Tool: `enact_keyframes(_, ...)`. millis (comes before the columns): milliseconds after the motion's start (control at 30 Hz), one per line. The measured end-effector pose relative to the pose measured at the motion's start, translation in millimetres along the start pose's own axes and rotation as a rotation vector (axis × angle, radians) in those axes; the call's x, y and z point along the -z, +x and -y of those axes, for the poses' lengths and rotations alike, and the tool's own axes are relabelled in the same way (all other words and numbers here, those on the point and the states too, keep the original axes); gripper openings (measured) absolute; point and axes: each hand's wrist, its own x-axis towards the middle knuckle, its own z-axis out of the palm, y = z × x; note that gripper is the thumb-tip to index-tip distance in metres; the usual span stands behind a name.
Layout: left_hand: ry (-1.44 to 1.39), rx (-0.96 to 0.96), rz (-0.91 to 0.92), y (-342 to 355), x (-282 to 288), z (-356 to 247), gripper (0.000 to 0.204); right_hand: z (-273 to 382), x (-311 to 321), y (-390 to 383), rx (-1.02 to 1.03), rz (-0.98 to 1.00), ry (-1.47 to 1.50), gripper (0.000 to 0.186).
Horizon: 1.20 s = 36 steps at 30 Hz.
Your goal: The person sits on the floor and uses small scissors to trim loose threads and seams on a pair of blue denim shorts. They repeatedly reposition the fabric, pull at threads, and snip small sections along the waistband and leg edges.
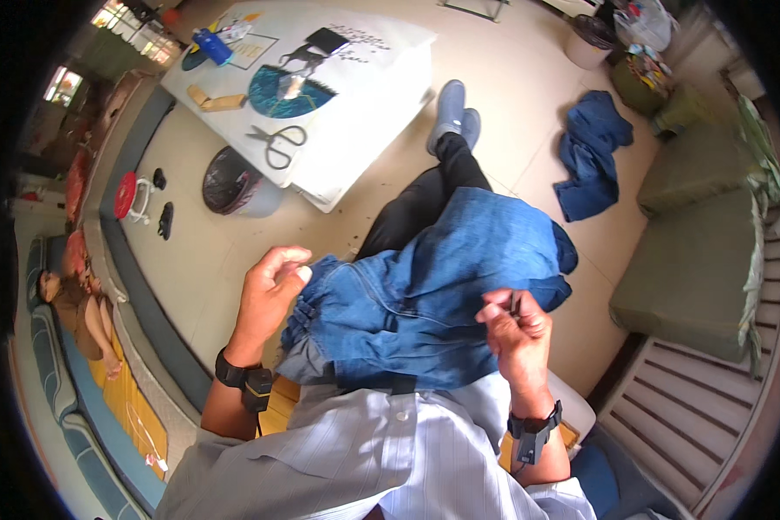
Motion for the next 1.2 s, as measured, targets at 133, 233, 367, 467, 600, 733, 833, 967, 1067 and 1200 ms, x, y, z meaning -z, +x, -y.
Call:
enact_keyframes(133,0.066,-0.251,0.386,26,-51,-31,0.028,-7,47,8,0.010,-0.252,0.071,0.003)
enact_keyframes(233,0.288,-0.375,0.565,44,-85,-44,0.035,-19,70,14,-0.093,-0.311,0.029,0.003)
enact_keyframes(367,0.314,-0.345,0.613,46,-129,-62,0.041,-31,74,24,-0.151,-0.295,0.052,0.014)
enact_keyframes(467,0.434,-0.449,0.527,39,-155,-61,0.038,-32,60,33,-0.139,-0.223,0.083,0.020)
enact_keyframes(600,0.278,-0.411,0.487,56,-176,-31,0.034,-29,60,43,-0.096,-0.128,0.074,0.032)
enact_keyframes(733,-0.118,0.039,0.553,76,-158,-37,0.037,-32,56,32,0.160,-0.147,-0.428,0.049)
enact_keyframes(833,-0.478,0.218,0.454,86,-160,-20,0.023,-23,50,5,0.091,-0.074,-0.760,0.055)
enact_keyframes(967,-0.659,0.368,0.299,90,-167,-16,0.050,-26,53,4,0.081,0.032,-1.008,0.043)
enact_keyframes(1067,-0.737,0.416,0.245,92,-170,-19,0.055,-32,57,7,0.117,0.029,-0.969,0.028)
enact_keyframes(1200,-0.759,0.404,0.156,100,-165,-9,0.054,-21,69,4,-0.016,0.050,-0.752,0.020)
